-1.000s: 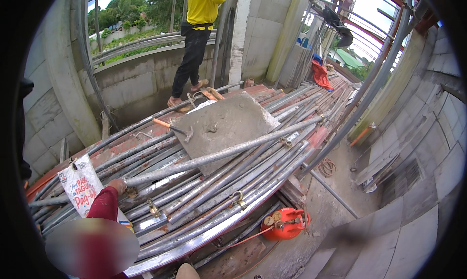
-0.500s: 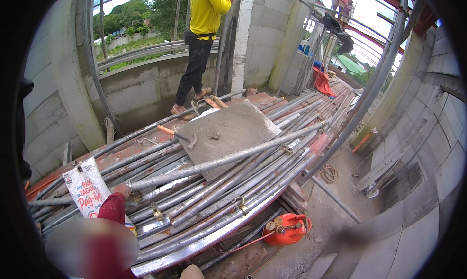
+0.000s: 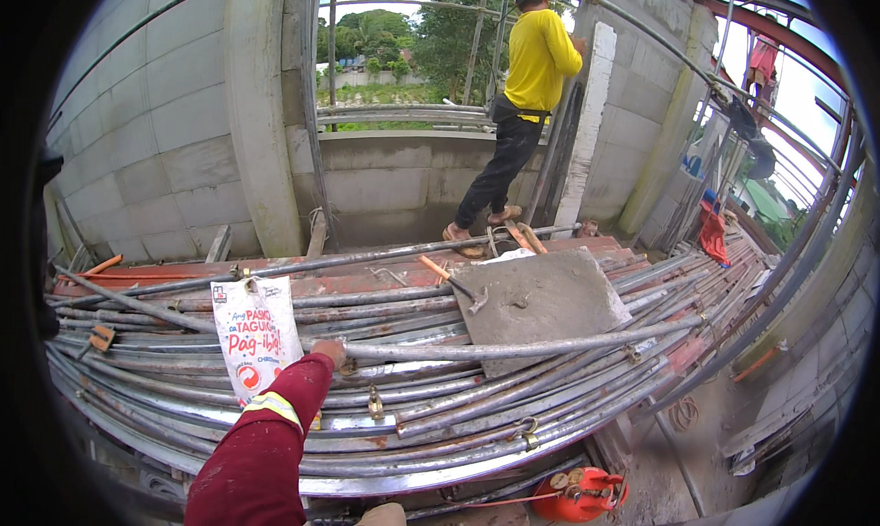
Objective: The person assembles scaffolding by connecting metal poles with clamps and tightening them using a wrench. They handle multiple poles and clamps, positioning and securing them together on the scaffolding structure.
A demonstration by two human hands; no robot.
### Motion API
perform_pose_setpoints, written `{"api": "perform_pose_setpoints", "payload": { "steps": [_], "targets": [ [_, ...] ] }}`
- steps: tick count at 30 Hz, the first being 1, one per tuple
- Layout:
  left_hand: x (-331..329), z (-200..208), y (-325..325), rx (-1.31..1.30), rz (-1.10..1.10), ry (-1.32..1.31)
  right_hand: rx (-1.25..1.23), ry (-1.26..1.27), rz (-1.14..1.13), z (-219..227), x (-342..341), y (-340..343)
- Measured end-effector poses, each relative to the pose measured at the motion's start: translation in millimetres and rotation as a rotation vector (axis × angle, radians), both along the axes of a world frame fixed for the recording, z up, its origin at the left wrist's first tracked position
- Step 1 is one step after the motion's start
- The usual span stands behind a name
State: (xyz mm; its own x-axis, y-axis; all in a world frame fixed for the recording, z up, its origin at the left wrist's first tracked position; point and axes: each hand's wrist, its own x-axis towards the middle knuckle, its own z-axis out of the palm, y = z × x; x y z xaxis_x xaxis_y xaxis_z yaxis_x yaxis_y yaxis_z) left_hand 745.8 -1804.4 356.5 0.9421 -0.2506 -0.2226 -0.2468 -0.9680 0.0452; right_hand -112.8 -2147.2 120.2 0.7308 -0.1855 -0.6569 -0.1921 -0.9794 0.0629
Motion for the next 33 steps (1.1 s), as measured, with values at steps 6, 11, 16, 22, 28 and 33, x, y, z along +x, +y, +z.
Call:
{"api": "perform_pose_setpoints", "payload": {
  "steps": [6, 11, 16, 22, 28, 33],
  "targets": [
    [-13.4, 2.8, -5.2, -0.087, 0.107, -0.072, 0.059, -0.041, -0.12, -15.8, 33.7, -9.5],
    [-47.4, 54.6, -38.2, -0.059, 0.18, -0.145, 0.252, -0.301, -0.591, -9.5, 59.2, -3.7],
    [-9.0, 3.7, 3.9, 0.044, -0.08, -0.034, 0.298, -0.358, -0.46, -32.6, 37.7, -21.6],
    [-8.3, 16.5, 7.1, 0.029, -0.174, 0.003, 0.295, -0.074, -0.881, 49.2, 23.0, 3.1],
    [-23.7, 8.8, -21.8, -0.193, 0.322, -0.141, 0.328, -0.295, -1.131, 124.5, 43.4, 19.3],
    [-52.6, -17.9, -42.8, -0.378, 0.511, -0.153, 0.337, -0.405, -1.081, 103.8, 27.7, 17.2]
  ]
}}
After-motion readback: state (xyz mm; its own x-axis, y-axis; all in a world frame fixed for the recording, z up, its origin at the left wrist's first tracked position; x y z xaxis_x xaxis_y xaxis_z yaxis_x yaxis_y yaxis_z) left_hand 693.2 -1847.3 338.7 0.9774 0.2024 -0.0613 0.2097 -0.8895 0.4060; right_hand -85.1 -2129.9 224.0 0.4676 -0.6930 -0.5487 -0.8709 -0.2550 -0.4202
